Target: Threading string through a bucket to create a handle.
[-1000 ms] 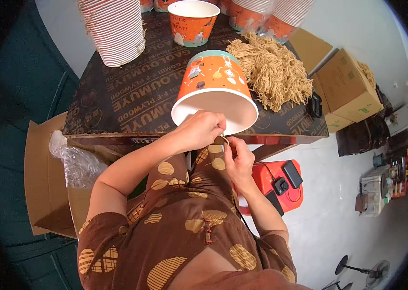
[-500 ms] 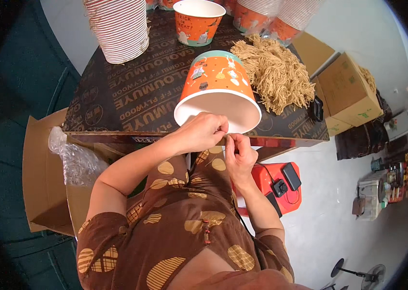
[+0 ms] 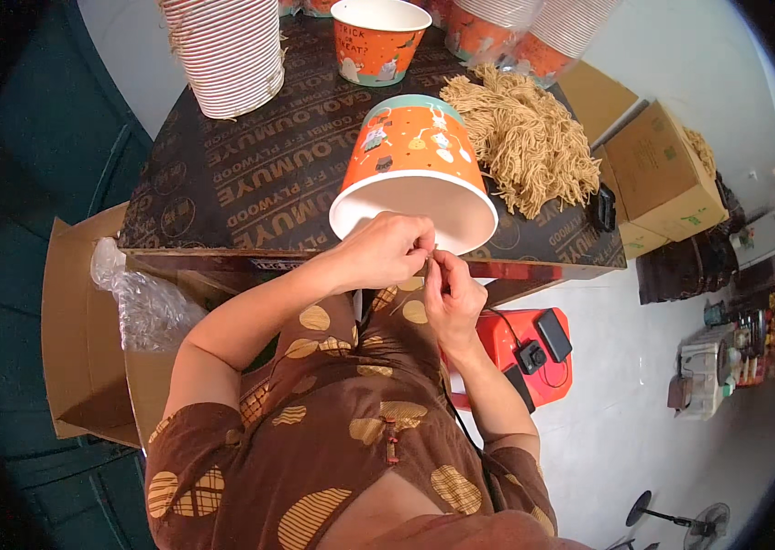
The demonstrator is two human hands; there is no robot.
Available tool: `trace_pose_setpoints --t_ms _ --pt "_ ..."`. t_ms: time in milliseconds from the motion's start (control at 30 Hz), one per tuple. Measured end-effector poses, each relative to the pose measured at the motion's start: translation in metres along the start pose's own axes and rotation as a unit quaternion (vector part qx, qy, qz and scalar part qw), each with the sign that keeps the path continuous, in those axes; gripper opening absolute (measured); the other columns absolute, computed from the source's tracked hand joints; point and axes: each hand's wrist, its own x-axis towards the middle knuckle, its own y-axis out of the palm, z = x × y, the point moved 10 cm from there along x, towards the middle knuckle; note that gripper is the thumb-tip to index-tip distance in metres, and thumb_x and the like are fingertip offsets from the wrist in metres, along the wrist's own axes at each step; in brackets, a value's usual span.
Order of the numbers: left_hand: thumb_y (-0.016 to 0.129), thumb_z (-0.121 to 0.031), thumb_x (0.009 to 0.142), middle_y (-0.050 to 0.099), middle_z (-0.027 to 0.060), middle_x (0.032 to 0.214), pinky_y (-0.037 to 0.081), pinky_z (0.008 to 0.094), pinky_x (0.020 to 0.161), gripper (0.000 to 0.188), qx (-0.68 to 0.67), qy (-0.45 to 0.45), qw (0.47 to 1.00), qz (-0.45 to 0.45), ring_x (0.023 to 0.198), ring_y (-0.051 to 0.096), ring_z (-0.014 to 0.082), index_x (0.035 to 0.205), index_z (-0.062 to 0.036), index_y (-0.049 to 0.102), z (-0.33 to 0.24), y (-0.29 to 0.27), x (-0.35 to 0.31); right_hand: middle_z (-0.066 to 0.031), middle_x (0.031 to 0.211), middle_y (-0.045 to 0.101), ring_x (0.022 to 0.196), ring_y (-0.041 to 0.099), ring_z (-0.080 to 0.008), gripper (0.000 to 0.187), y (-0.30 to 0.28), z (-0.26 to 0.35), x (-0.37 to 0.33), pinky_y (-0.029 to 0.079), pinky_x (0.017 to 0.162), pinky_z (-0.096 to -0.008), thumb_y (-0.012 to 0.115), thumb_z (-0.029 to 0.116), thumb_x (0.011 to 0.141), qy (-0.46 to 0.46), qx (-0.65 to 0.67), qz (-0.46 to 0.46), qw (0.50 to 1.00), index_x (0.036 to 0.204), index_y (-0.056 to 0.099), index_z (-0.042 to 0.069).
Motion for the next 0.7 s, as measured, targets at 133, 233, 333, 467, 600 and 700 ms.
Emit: trace_pose_setpoints --t_ms 133,233,333,467,600,700 --pt "0.06 -0.007 0.081 0.063 0.0143 0.072 0.049 0.0373 0.061 0.006 -0.004 0.019 1.0 -0.016 0.067 0.064 0.0275 0.085 -0.0019 0.059 -0.003 -0.003 -0.001 -0.0128 0.071 0.066 0.055 0.065 -0.0231 0.023 0.004 -0.008 -0.005 0.049 0.051 -0.0329 0.068 -0.002 0.08 0.057 0.034 0.017 0.998 0.101 0.06 -0.001" --pt "0.057 -0.008 0.081 0.065 0.0172 0.075 0.049 0.0403 0.064 0.009 -0.025 -0.042 0.999 0.013 0.072 0.065 0.0325 0.083 -0.0001 0.06 0.003 0.0 -0.001 -0.0125 0.069 0.065 0.055 0.064 -0.0225 0.025 0.006 -0.01 -0.007 0.049 0.05 -0.0325 0.068 -0.002 0.079 0.07 0.041 0.019 0.997 0.103 0.06 -0.001" --pt "0.06 -0.006 0.081 0.06 0.0116 0.067 0.047 0.0349 0.056 0.006 -0.03 0.001 0.999 -0.015 0.06 0.061 0.0218 0.085 -0.0021 0.058 0.0 -0.003 -0.002 -0.012 0.066 0.064 0.054 0.064 -0.0219 0.025 0.006 -0.01 -0.007 0.049 0.05 -0.0319 0.068 -0.002 0.08 0.079 0.055 0.016 0.995 0.103 0.059 -0.001" --pt "0.057 -0.009 0.081 0.065 0.0158 0.075 0.049 0.0396 0.064 0.009 -0.032 -0.045 0.998 0.014 0.072 0.065 0.031 0.084 -0.0008 0.06 0.002 -0.001 -0.001 -0.0113 0.064 0.062 0.053 0.063 -0.0217 0.024 0.004 -0.015 -0.007 0.048 0.05 -0.0317 0.068 -0.002 0.08 0.096 0.058 0.013 0.994 0.103 0.059 -0.001" --pt "0.059 -0.006 0.083 0.06 0.0101 0.064 0.047 0.0332 0.054 0.005 -0.022 -0.008 1.0 -0.01 0.058 0.061 0.0191 0.084 -0.0018 0.057 0.002 -0.001 -0.001 -0.0118 0.065 0.063 0.054 0.064 -0.0219 0.024 0.004 -0.015 -0.006 0.048 0.05 -0.0317 0.068 -0.002 0.08 0.076 0.046 0.012 0.996 0.103 0.059 -0.001" --pt "0.058 -0.006 0.084 0.06 0.0094 0.063 0.046 0.0324 0.053 0.004 -0.03 -0.001 0.999 -0.011 0.057 0.061 0.0179 0.083 -0.0018 0.057 0.003 0.0 -0.001 -0.0123 0.067 0.064 0.055 0.064 -0.0218 0.024 0.006 -0.012 -0.004 0.049 0.051 -0.0315 0.067 -0.002 0.081 0.047 0.03 0.016 0.998 0.103 0.059 -0.001"
